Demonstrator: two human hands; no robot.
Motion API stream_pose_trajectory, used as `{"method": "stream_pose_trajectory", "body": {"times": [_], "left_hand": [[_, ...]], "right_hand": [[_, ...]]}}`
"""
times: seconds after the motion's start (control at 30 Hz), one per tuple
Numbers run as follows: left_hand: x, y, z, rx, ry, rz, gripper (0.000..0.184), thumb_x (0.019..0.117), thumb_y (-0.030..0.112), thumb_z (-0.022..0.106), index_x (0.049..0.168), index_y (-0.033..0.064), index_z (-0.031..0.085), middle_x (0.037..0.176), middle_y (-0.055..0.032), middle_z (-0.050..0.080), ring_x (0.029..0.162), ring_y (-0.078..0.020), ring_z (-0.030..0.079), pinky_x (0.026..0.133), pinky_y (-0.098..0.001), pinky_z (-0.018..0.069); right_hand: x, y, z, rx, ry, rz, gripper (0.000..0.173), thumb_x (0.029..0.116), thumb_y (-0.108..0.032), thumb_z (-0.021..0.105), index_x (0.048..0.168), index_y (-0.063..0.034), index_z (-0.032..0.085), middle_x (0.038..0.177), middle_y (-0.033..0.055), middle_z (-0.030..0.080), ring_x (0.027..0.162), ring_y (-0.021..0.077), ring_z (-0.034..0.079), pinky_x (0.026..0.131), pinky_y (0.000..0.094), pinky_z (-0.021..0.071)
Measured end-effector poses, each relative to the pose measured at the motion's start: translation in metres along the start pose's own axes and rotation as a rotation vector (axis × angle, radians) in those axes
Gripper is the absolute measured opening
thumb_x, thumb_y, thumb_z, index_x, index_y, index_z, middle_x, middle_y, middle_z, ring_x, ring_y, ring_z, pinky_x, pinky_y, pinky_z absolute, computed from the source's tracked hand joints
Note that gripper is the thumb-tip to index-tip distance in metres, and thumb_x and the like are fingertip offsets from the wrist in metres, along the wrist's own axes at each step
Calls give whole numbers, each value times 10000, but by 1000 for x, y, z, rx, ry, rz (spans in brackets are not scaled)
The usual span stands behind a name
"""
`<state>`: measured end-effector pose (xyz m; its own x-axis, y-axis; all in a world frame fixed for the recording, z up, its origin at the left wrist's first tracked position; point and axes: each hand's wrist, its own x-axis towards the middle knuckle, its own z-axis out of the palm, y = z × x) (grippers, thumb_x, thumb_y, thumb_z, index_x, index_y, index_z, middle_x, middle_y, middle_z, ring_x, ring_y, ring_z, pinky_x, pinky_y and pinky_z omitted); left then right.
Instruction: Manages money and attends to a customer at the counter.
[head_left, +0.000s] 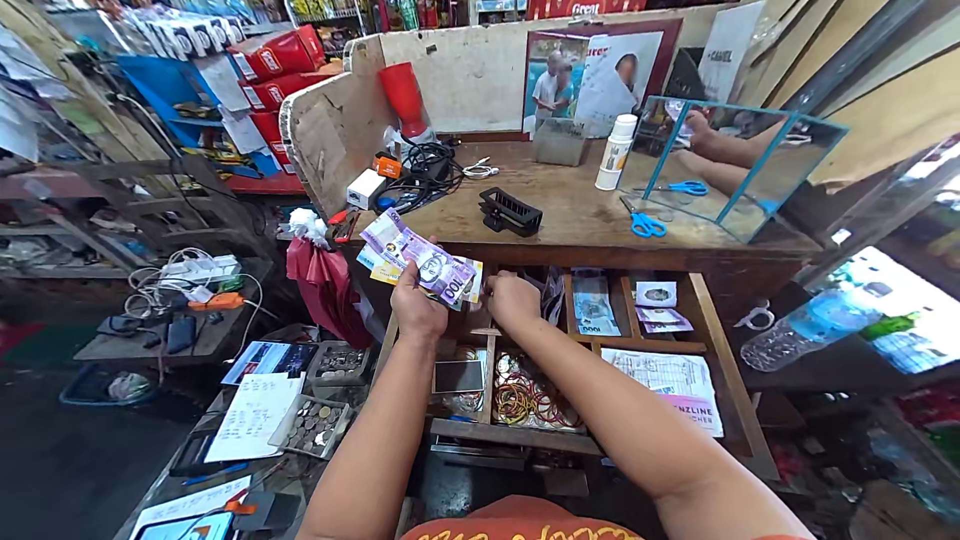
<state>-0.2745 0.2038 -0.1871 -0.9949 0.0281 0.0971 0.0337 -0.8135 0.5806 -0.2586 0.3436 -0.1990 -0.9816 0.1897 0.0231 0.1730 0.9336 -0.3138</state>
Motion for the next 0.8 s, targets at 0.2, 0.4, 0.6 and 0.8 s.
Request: {"method": "stream_pose_trajectory", "body": {"times": [0.2, 0.4, 0.6, 0.8], "left_hand": [[1, 1, -2, -9, 5, -33, 461, 1124, 296, 157, 1319, 81, 515, 1310, -111, 652, 1166, -226, 662, 961, -408, 554], [2, -1, -4, 51, -13, -106, 410, 1126, 243, 204, 1343, 80, 511, 1335, -105, 649, 1174, -214, 664, 961, -402, 556], [4, -9, -3, 305, 19, -230, 301, 1075, 143, 399, 1331, 51, 527, 1231, -121, 690, 991, -205, 713, 814, -379, 596], [-3, -22, -11, 449, -360, -250, 522, 1048, 545, 444, 1388, 152, 499, 1239, -36, 688, 1042, -134, 690, 851, -310, 590]], "right_hand": [[4, 16, -10, 272, -9, -18, 247, 990, -207, 614, 1160, -88, 747, 1246, 172, 682, 1175, 375, 644, 950, 636, 505], [8, 39, -34, 541, 44, -13, 230, 976, -197, 642, 1029, 10, 728, 1014, 229, 702, 996, 377, 669, 889, 624, 501], [-30, 15, -59, 466, 440, -332, 200, 988, -137, 592, 1024, 31, 695, 966, 173, 703, 893, 289, 696, 816, 499, 569], [-42, -17, -15, 172, 266, -568, 215, 995, -58, 558, 1085, 76, 701, 1306, 249, 644, 1168, 394, 659, 973, 539, 542]]}}
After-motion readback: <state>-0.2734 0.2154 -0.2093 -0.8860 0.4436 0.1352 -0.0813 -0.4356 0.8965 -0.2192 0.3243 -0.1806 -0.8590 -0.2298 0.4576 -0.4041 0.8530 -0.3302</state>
